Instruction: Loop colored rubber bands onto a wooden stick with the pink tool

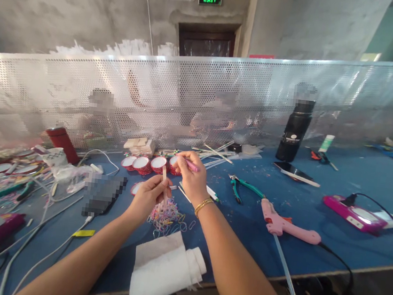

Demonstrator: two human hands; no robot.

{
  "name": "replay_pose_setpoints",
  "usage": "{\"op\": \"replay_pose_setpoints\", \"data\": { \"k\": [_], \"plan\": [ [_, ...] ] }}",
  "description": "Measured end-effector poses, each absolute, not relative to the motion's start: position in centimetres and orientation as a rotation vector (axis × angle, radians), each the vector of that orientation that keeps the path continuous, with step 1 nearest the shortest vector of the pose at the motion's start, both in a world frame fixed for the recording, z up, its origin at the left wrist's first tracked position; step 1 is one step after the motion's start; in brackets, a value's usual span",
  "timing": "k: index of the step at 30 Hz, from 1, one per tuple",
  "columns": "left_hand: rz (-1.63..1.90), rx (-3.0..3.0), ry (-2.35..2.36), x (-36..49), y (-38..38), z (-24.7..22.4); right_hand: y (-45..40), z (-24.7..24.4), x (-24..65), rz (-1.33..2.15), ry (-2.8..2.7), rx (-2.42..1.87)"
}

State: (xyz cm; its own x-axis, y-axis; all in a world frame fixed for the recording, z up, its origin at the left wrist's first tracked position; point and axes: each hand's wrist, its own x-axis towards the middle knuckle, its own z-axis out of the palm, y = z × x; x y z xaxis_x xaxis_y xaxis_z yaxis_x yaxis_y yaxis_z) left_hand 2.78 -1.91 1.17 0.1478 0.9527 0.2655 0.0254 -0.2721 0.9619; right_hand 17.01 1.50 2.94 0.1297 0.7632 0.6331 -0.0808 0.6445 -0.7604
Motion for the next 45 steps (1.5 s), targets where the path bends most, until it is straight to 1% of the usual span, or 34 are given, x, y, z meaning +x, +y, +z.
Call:
{"op": "replay_pose_setpoints", "data": {
  "k": [3, 8, 15, 20, 25, 31, 38, 41, 45],
  "plan": [
    [1.271, 1.488, 0.997, 2.8, -1.9, 1.2, 1.2, 2.9, 16.6, 0.791, -1.356, -0.664],
    [1.322, 1.501, 1.041, 2.6, -1.6, 1.0, 1.1, 2.4, 16.1, 0.79, -1.502, -0.722],
    [1.282, 1.572, 0.993, 2.5, -1.4, 0.5, 1.0, 2.4, 16.1, 0.964, -1.465, -0.634],
    [1.255, 1.612, 0.993, 2.5, -1.4, 0.3, 0.7, 2.8, 16.1, 0.978, -1.476, -0.634],
    [1.24, 1.552, 0.972, 3.1, -2.0, 0.4, 1.0, 2.6, 16.4, 0.812, -1.448, -0.643],
    [1.26, 1.598, 0.947, 3.6, -1.9, -0.8, 1.5, 2.8, 17.2, 0.65, -1.328, -0.686],
    [1.29, 1.55, 0.985, 4.8, -0.9, -1.5, 1.6, 3.3, 17.1, 0.651, -1.253, -0.743],
    [1.263, 1.66, 1.033, 5.2, -0.9, -2.2, 1.7, 3.2, 16.9, 0.609, -1.286, -0.757],
    [1.222, 1.802, 1.091, 5.2, -1.2, -2.3, 2.3, 2.6, 16.9, 0.65, -1.274, -0.819]
  ]
}}
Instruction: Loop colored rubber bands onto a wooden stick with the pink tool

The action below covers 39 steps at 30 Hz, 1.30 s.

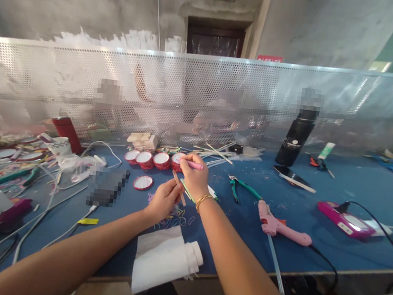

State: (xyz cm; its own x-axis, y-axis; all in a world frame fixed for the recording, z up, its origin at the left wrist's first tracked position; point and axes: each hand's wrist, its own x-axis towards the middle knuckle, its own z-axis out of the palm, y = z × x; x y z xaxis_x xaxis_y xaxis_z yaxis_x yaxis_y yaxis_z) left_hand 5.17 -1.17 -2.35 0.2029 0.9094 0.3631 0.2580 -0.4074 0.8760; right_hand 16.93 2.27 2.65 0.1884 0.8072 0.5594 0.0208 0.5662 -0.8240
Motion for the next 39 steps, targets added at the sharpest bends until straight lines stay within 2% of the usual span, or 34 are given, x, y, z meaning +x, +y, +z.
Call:
{"op": "replay_pose_setpoints", "data": {
  "k": [7, 12, 16, 23, 39],
  "plan": [
    [1.19, 2.007, 1.019, 4.2, -1.1, -0.1, 3.3, 1.6, 16.6, 0.722, -1.201, -0.911],
    [1.218, 1.672, 1.003, 3.6, -0.3, -1.5, 2.6, 0.8, 15.9, 0.739, -1.113, -0.91],
    [1.217, 1.538, 0.984, 3.3, 0.0, -1.8, 1.3, 0.6, 15.7, 0.639, -1.072, -0.883],
    [1.246, 1.552, 0.911, 3.1, -0.2, -1.3, -0.7, 0.8, 16.0, 0.284, -1.337, -0.869],
    [1.251, 1.751, 0.984, 3.0, -0.3, -2.1, -0.8, 0.4, 16.0, 0.119, -1.452, -0.821]
  ]
}}
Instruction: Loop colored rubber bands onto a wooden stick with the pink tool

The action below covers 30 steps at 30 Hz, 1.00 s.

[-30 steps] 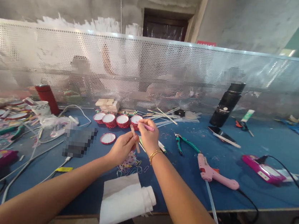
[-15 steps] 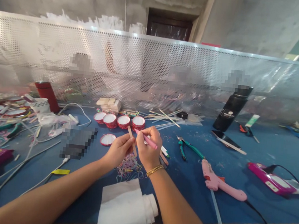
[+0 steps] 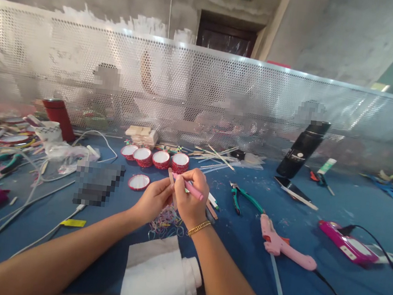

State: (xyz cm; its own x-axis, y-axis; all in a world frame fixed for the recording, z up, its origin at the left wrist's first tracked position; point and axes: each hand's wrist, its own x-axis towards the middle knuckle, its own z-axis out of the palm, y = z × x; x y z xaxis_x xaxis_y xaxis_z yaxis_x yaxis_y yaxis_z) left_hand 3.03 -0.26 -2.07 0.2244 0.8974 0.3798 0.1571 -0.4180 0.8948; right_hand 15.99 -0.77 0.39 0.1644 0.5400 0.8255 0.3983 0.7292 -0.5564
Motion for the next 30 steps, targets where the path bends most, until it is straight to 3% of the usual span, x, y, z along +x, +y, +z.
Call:
{"op": "replay_pose_setpoints", "data": {
  "k": [30],
  "plan": [
    [1.218, 1.784, 1.023, 2.83, 0.01, -2.16, -0.64, 0.39, 15.91, 0.069, -1.522, -0.843]
  ]
}}
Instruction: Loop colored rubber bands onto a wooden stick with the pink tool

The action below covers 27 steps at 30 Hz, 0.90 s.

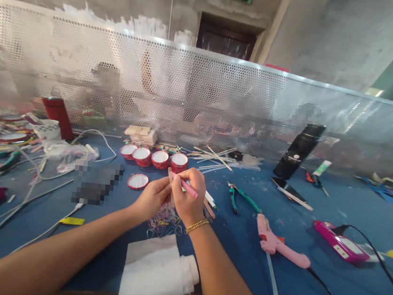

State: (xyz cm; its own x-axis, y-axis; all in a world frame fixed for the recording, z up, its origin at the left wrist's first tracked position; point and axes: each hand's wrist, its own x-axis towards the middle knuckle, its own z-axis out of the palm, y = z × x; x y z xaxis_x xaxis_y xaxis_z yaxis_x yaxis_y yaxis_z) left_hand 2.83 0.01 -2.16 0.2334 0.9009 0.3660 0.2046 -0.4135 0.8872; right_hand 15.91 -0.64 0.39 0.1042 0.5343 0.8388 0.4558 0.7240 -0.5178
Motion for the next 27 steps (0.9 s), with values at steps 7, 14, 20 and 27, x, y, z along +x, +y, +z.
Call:
{"op": "replay_pose_setpoints", "data": {
  "k": [7, 14, 20, 27],
  "plan": [
    [1.24, 1.778, 0.996, 2.92, -0.07, -2.05, -0.78, 0.58, 15.66, 0.045, -1.527, -0.829],
    [1.222, 1.764, 1.045, 2.67, 0.17, -2.09, -0.21, 0.28, 16.26, 0.061, -1.499, -0.862],
    [1.21, 1.751, 1.031, 2.82, 0.13, -2.17, -0.63, 0.5, 15.99, 0.09, -1.517, -0.838],
    [1.228, 1.755, 1.034, 2.82, 0.09, -2.08, -0.56, 0.49, 15.85, 0.095, -1.539, -0.856]
  ]
}}
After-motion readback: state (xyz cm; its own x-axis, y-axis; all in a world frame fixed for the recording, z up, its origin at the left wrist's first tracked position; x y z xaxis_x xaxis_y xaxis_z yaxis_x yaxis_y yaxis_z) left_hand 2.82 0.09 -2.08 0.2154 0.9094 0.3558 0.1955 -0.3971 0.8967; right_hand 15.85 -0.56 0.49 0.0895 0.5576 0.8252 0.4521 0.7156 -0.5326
